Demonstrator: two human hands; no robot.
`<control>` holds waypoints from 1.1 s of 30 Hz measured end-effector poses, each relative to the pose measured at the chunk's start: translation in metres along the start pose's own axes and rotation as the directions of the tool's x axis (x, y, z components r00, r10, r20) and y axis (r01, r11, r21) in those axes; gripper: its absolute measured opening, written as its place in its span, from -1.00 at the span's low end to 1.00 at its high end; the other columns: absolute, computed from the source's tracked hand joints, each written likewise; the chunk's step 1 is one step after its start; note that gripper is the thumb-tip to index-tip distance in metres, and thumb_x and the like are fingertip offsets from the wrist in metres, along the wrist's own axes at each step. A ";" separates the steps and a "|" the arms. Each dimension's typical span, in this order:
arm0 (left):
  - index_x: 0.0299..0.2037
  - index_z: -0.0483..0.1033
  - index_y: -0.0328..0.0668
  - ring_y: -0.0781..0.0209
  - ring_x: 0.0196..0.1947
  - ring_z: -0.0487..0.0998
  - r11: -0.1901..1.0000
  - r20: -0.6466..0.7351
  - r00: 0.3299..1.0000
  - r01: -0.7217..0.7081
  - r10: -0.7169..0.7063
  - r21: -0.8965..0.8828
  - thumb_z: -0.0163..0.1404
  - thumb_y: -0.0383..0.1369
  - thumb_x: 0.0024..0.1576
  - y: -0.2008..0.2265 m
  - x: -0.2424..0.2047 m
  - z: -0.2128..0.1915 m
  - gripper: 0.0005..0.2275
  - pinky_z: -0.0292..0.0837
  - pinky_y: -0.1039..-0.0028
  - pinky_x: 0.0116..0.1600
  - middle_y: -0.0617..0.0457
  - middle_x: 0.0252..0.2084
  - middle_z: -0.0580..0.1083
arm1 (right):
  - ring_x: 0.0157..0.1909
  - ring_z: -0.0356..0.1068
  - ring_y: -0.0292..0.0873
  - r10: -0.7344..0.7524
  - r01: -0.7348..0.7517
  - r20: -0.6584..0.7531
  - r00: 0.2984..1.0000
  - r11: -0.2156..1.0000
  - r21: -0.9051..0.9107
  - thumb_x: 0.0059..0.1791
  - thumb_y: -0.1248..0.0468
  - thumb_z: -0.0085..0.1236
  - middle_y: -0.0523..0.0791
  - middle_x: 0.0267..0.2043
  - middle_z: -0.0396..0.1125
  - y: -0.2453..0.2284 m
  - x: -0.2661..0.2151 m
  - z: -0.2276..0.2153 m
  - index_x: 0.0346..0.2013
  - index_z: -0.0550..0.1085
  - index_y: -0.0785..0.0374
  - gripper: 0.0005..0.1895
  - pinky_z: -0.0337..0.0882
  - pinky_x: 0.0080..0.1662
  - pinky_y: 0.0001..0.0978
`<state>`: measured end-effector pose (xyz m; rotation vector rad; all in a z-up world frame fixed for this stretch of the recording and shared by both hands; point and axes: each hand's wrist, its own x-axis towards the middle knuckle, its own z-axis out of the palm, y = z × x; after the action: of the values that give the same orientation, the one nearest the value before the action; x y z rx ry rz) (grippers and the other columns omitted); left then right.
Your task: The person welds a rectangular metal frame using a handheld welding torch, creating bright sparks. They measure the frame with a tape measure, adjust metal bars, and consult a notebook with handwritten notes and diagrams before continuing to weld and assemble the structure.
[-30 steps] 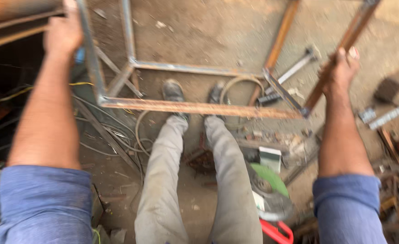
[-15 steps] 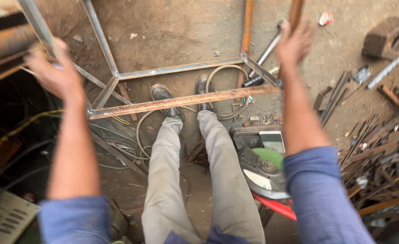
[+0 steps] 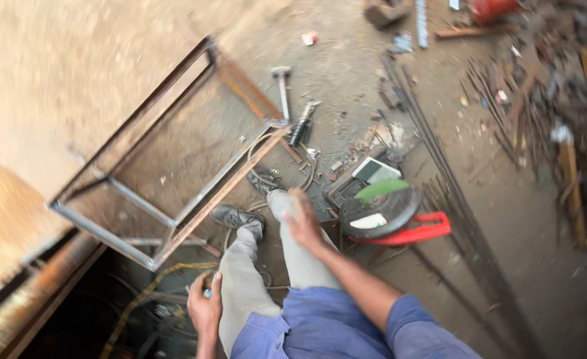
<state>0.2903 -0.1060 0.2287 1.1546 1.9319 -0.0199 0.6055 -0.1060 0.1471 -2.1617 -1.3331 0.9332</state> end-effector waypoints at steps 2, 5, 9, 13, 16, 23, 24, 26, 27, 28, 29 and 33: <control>-0.04 0.65 -0.11 -0.01 -0.21 0.61 0.997 0.048 0.997 -0.062 0.060 0.051 0.13 -0.07 0.11 -0.008 -0.007 -0.022 -0.66 0.49 0.25 -0.03 -0.08 -0.21 0.59 | 0.45 0.16 0.21 0.041 -0.036 -0.177 0.983 0.999 0.031 0.08 0.13 0.12 0.14 0.39 0.19 0.018 0.001 -0.040 0.39 0.21 0.35 -0.35 0.13 0.41 0.01; -0.01 0.64 -0.15 -0.04 -0.16 0.63 0.984 0.051 0.997 -0.066 0.058 0.166 0.17 -0.06 0.14 -0.010 -0.005 -0.055 -0.63 0.48 0.26 -0.02 -0.12 -0.18 0.61 | 0.40 0.22 0.17 0.139 -0.123 -0.328 0.934 0.990 0.070 0.12 0.12 0.09 0.14 0.38 0.21 0.043 -0.013 -0.103 0.40 0.20 0.33 -0.38 0.21 0.37 -0.04; -0.02 0.66 -0.13 -0.03 -0.16 0.66 0.973 0.063 0.995 -0.094 0.083 0.209 0.13 -0.06 0.16 0.014 0.003 -0.088 -0.64 0.50 0.25 -0.01 -0.14 -0.20 0.63 | 0.32 0.25 0.19 0.216 -0.186 -0.416 0.883 0.976 0.112 0.12 0.12 0.10 0.18 0.35 0.19 0.071 -0.059 -0.158 0.40 0.17 0.35 -0.36 0.26 0.30 -0.05; 0.00 0.65 -0.12 -0.05 -0.24 0.68 0.950 0.077 0.996 -0.058 0.036 0.306 0.12 -0.03 0.16 0.050 0.018 -0.096 -0.62 0.52 0.23 -0.06 -0.14 -0.25 0.64 | 0.25 0.31 0.16 0.369 -0.287 -0.478 0.797 0.928 0.238 0.10 0.13 0.12 0.16 0.32 0.22 0.098 -0.092 -0.175 0.39 0.17 0.34 -0.36 0.32 0.25 -0.08; 0.00 0.66 -0.13 -0.05 -0.23 0.65 0.893 0.140 0.986 -0.138 0.085 0.428 0.14 -0.02 0.17 0.091 0.029 -0.083 -0.62 0.51 0.25 -0.09 -0.14 -0.25 0.64 | 0.25 0.31 0.16 0.419 -0.334 -0.481 0.770 0.907 0.256 0.07 0.16 0.15 0.16 0.30 0.22 0.107 -0.102 -0.192 0.40 0.17 0.34 -0.33 0.31 0.24 -0.06; 0.02 0.62 -0.24 0.17 -0.43 0.56 0.974 0.394 0.918 -0.133 0.051 0.184 0.12 -0.21 0.17 0.266 0.061 0.040 -0.68 0.47 0.39 -0.27 -0.12 -0.34 0.63 | 0.26 0.30 0.16 0.468 -0.402 -0.411 0.782 0.883 0.240 0.01 0.18 0.21 0.16 0.31 0.21 0.190 -0.063 -0.270 0.41 0.16 0.31 -0.27 0.31 0.24 -0.07; 0.04 0.61 -0.26 0.20 -0.43 0.55 0.979 0.432 0.901 -0.119 0.037 0.166 0.13 -0.22 0.16 0.300 0.067 0.066 -0.67 0.47 0.41 -0.27 -0.13 -0.34 0.63 | 0.25 0.30 0.15 0.461 -0.398 -0.400 0.792 0.887 0.235 0.01 0.18 0.21 0.15 0.31 0.21 0.218 -0.043 -0.282 0.41 0.15 0.30 -0.27 0.31 0.24 -0.08; 0.07 0.57 -0.28 0.24 -0.43 0.54 0.990 0.505 0.863 -0.078 0.007 0.119 0.16 -0.25 0.14 0.370 0.078 0.130 -0.64 0.46 0.44 -0.28 -0.15 -0.33 0.62 | 0.27 0.32 0.12 0.529 -0.408 -0.376 0.761 0.841 0.356 0.03 0.18 0.23 0.13 0.32 0.24 0.299 0.032 -0.302 0.44 0.14 0.28 -0.26 0.31 0.26 -0.10; 0.09 0.57 -0.28 0.24 -0.42 0.54 0.996 0.555 0.832 -0.038 -0.015 0.085 0.16 -0.25 0.13 0.397 0.078 0.160 -0.63 0.47 0.44 -0.28 -0.14 -0.31 0.62 | 0.28 0.33 0.10 0.575 -0.430 -0.349 0.740 0.804 0.411 0.05 0.18 0.24 0.13 0.33 0.26 0.337 0.060 -0.308 0.45 0.13 0.27 -0.25 0.31 0.26 -0.12; 0.10 0.56 -0.27 0.25 -0.40 0.54 0.999 0.602 0.798 0.006 -0.035 0.051 0.16 -0.25 0.11 0.426 0.080 0.194 -0.61 0.47 0.44 -0.27 -0.13 -0.28 0.61 | 0.26 0.32 0.10 0.606 -0.461 -0.304 0.735 0.776 0.431 0.04 0.16 0.24 0.13 0.33 0.25 0.372 0.086 -0.311 0.46 0.12 0.26 -0.23 0.31 0.25 -0.11; 0.12 0.55 -0.27 0.25 -0.39 0.54 0.999 0.622 0.782 0.036 -0.024 -0.007 0.17 -0.26 0.10 0.465 0.091 0.239 -0.60 0.48 0.44 -0.27 -0.13 -0.25 0.61 | 0.25 0.32 0.09 0.605 -0.454 -0.269 0.749 0.765 0.457 0.03 0.14 0.23 0.13 0.33 0.24 0.420 0.143 -0.317 0.47 0.10 0.25 -0.20 0.30 0.24 -0.11; 0.02 0.57 -0.37 0.16 -0.17 0.63 0.926 0.697 0.679 -0.373 0.229 0.060 0.24 -0.21 0.11 0.574 0.093 0.403 -0.60 0.47 0.35 -0.04 -0.17 -0.17 0.65 | 0.33 0.29 0.10 0.625 -0.543 -0.198 0.755 0.766 0.344 0.03 -0.05 0.22 0.15 0.40 0.17 0.586 0.304 -0.343 0.49 0.08 0.22 -0.13 0.33 0.23 -0.05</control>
<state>0.9534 0.1226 0.1348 1.3499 1.0789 -0.4164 1.3062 -0.0981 -0.1040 -2.4156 -0.3298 0.8774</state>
